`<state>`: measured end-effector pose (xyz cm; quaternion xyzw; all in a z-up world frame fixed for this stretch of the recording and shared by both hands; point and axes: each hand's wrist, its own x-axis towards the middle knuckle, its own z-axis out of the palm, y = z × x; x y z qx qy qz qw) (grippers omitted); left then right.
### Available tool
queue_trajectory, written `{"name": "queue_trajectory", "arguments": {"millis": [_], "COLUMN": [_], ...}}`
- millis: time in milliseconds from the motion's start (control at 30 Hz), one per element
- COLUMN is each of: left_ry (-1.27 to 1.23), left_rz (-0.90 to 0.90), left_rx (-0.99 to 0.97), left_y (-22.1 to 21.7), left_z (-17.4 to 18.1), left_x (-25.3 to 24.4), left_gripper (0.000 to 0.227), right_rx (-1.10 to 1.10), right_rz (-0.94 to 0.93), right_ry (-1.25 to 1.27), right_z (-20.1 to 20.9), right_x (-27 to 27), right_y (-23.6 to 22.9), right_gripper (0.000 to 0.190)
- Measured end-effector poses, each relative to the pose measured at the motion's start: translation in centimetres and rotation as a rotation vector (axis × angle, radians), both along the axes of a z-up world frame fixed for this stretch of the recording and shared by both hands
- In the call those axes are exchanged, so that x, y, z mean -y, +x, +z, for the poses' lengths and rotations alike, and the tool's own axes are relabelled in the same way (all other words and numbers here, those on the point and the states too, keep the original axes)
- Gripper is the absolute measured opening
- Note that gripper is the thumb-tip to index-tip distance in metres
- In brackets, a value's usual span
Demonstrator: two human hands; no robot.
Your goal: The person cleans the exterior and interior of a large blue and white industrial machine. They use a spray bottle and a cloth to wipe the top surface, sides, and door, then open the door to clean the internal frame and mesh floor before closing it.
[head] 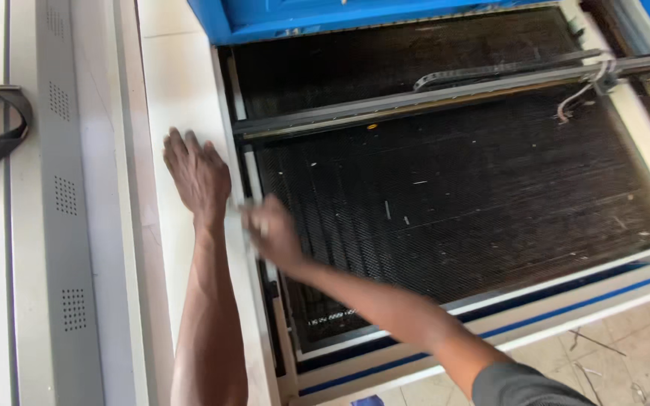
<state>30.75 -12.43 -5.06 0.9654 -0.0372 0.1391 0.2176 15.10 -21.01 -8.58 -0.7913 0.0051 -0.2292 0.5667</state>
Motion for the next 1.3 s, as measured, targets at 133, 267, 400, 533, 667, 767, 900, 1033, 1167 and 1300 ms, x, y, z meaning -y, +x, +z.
{"name": "queue_trajectory", "arguments": {"millis": [133,267,400,533,667,767,900,1033,1167,1300], "left_ry": [-0.116,-0.143,-0.270,-0.708,-0.757,-0.747,-0.762,-0.862,-0.885,-0.798], "left_rz": [-0.174,-0.165,-0.191,-0.036,0.033,0.003,-0.025,-0.062,-0.151,-0.231], "left_rx": [0.104,0.007,-0.014,-0.092,-0.106,-0.041,-0.005,-0.048,-0.090,-0.152], "left_y": [-6.0,-10.4,-14.0,-15.0,-14.9,-14.5,-14.5,-14.9,-15.7,-17.1], "left_z": [0.1,-0.3,-1.4,0.7,1.4,1.8,3.1,3.4,4.1,5.4], "left_x": [0.2,-0.6,-1.2,-2.5,-2.6,-1.7,-1.7,-1.6,-2.5,-3.4], "left_gripper": [0.053,0.060,0.049,0.065,0.046,0.050,0.050,0.051,0.055,0.055], "right_rx": [-0.133,-0.140,-0.126,-0.203,-0.319,-0.312,-0.236,-0.315,-0.364,-0.428], "right_rz": [0.128,0.082,0.068,0.050,-0.017,-0.080,-0.077,-0.019,-0.036,0.002], "right_ry": [0.019,0.167,0.191,0.081,0.037,-0.005,0.053,0.110,0.074,0.213], "right_z": [-0.2,0.3,0.6,0.9,3.0,4.6,6.0,4.8,4.1,3.0], "right_x": [-3.1,-4.9,-4.0,-3.0,-1.4,0.3,0.6,-0.8,-4.0,-6.0], "right_y": [-13.8,-19.0,-17.3,-11.2,-2.9,3.2,4.5,-2.0,-12.9,-20.7], "right_gripper": [0.033,0.032,0.050,0.024,0.022,0.021,0.019,0.020,0.018,0.027]}}
